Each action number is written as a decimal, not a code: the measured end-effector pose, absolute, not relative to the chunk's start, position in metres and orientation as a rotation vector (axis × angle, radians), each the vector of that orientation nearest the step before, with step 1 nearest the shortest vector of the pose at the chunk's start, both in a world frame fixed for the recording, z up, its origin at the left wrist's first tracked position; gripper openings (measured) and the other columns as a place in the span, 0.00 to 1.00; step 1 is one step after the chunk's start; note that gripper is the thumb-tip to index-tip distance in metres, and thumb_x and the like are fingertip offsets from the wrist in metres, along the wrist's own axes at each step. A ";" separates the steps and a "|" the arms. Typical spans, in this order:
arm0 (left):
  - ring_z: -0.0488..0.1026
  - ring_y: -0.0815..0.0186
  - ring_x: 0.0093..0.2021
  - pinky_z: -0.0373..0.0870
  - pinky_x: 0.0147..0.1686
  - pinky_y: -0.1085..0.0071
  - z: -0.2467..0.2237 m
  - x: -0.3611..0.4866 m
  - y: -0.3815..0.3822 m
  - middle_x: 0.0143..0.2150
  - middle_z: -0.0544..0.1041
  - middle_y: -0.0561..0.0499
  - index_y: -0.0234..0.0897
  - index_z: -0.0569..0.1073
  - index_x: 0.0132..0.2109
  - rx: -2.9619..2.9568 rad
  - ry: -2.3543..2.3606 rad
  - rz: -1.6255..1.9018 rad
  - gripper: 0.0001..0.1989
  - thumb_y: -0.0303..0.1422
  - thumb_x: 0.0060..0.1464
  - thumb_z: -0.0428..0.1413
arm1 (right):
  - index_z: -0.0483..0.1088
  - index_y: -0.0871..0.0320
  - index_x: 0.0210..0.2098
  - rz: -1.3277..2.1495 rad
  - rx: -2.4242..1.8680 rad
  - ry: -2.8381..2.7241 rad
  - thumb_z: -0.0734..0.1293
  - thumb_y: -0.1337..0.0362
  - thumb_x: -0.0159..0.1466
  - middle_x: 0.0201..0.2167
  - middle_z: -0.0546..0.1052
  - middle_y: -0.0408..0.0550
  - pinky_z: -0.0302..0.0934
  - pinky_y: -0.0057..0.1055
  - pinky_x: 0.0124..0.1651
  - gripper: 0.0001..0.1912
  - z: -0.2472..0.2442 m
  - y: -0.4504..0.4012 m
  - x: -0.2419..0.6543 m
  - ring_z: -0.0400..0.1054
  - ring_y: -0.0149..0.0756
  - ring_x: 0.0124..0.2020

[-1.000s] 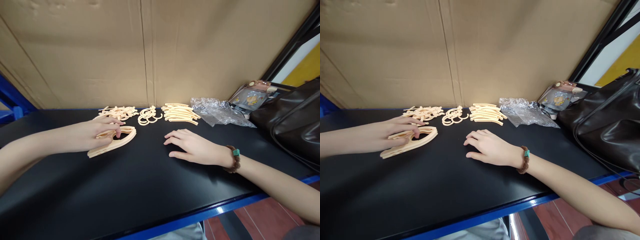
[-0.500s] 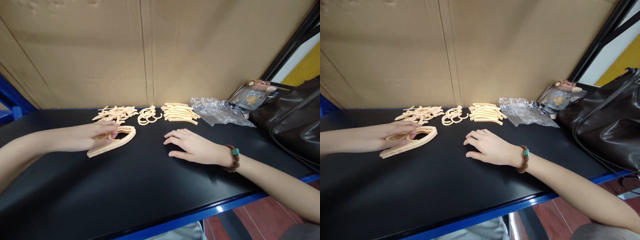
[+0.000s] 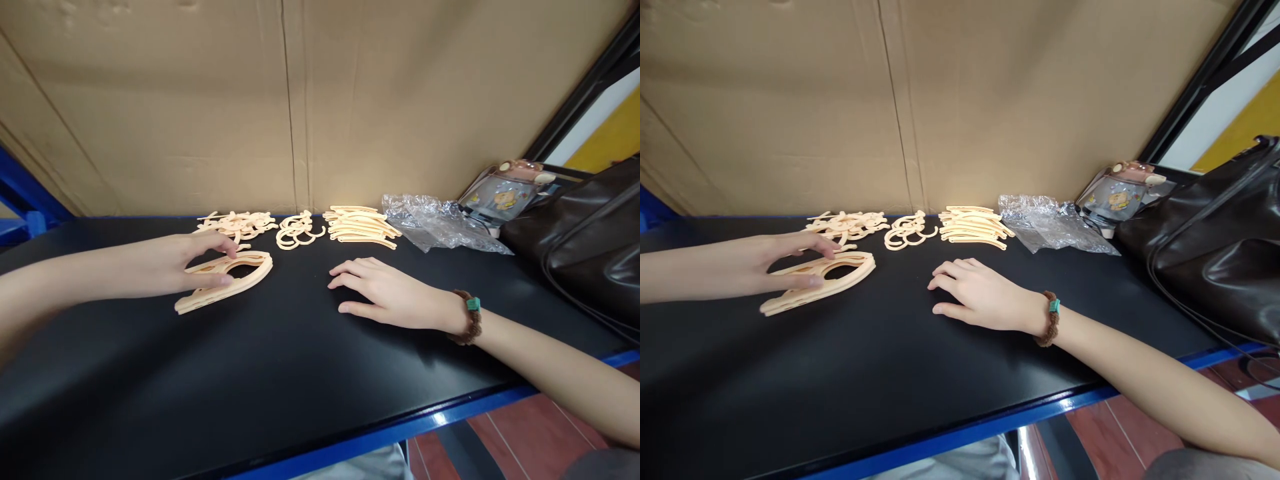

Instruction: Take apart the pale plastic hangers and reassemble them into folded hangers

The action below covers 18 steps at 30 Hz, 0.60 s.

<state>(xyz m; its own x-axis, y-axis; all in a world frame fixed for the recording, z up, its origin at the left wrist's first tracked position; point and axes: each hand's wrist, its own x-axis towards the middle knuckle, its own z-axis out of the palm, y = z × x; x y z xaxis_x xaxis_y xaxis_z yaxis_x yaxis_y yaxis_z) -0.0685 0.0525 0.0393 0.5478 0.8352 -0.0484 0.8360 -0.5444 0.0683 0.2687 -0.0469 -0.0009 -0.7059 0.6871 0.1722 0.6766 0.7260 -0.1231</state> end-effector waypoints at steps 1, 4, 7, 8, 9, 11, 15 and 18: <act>0.74 0.61 0.46 0.69 0.41 0.72 0.037 -0.070 0.053 0.50 0.75 0.53 0.47 0.70 0.55 2.624 1.481 -0.104 0.34 0.60 0.46 0.52 | 0.68 0.59 0.52 0.077 -1.090 -2.724 0.59 0.55 0.70 0.55 0.70 0.54 0.58 0.42 0.58 0.18 -0.001 -0.047 0.269 0.65 0.42 0.54; 0.70 0.55 0.54 0.66 0.49 0.68 0.030 -0.072 0.056 0.61 0.67 0.52 0.49 0.62 0.61 2.558 1.505 -0.222 0.40 0.60 0.45 0.55 | 0.67 0.59 0.52 0.086 -1.088 -2.726 0.59 0.55 0.70 0.55 0.70 0.54 0.57 0.42 0.59 0.18 -0.001 -0.047 0.268 0.65 0.42 0.54; 0.67 0.54 0.58 0.65 0.51 0.66 0.026 -0.073 0.057 0.65 0.63 0.51 0.50 0.60 0.63 2.583 1.471 -0.229 0.39 0.59 0.48 0.54 | 0.68 0.59 0.52 0.090 -1.090 -2.724 0.59 0.55 0.70 0.55 0.70 0.54 0.57 0.42 0.58 0.18 0.000 -0.048 0.269 0.65 0.42 0.54; 0.66 0.53 0.59 0.65 0.52 0.66 0.027 -0.072 0.056 0.65 0.62 0.50 0.49 0.59 0.64 2.587 1.455 -0.226 0.39 0.59 0.48 0.54 | 0.68 0.59 0.52 0.091 -1.090 -2.725 0.59 0.55 0.70 0.55 0.70 0.54 0.57 0.42 0.58 0.18 0.000 -0.048 0.269 0.65 0.42 0.54; 0.66 0.52 0.59 0.65 0.52 0.65 0.028 -0.072 0.056 0.66 0.62 0.49 0.47 0.59 0.64 2.589 1.442 -0.224 0.39 0.58 0.49 0.54 | 0.68 0.59 0.52 0.091 -1.089 -2.723 0.59 0.55 0.70 0.55 0.70 0.54 0.57 0.42 0.58 0.18 0.000 -0.048 0.269 0.65 0.42 0.54; 0.66 0.52 0.59 0.65 0.52 0.64 0.031 -0.070 0.053 0.67 0.60 0.47 0.45 0.60 0.64 2.593 1.424 -0.243 0.38 0.56 0.50 0.53 | 0.68 0.59 0.52 0.090 -1.083 -2.720 0.59 0.55 0.70 0.55 0.70 0.54 0.58 0.42 0.58 0.18 0.000 -0.048 0.269 0.65 0.42 0.54; 0.63 0.51 0.62 0.62 0.57 0.61 0.038 -0.072 0.050 0.68 0.57 0.46 0.43 0.56 0.66 2.553 1.488 -0.351 0.38 0.49 0.49 0.54 | 0.68 0.59 0.52 0.092 -1.073 -2.715 0.59 0.55 0.70 0.55 0.70 0.54 0.58 0.43 0.58 0.18 0.000 -0.048 0.269 0.66 0.42 0.54; 0.63 0.53 0.62 0.61 0.58 0.61 0.041 -0.080 0.051 0.66 0.61 0.47 0.42 0.55 0.66 2.498 1.516 -0.424 0.39 0.41 0.45 0.54 | 0.68 0.60 0.52 0.088 -1.087 -2.727 0.59 0.55 0.70 0.55 0.70 0.55 0.57 0.42 0.58 0.19 0.000 -0.048 0.268 0.65 0.42 0.54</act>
<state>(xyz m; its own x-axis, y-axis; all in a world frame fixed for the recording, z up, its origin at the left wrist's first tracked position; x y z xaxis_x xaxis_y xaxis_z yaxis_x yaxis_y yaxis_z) -0.0797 0.0505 0.0408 0.4364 0.8342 -0.3370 0.8881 -0.4595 0.0126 0.2682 -0.0482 -0.0002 -0.7083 0.6860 0.1668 0.6738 0.7273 -0.1302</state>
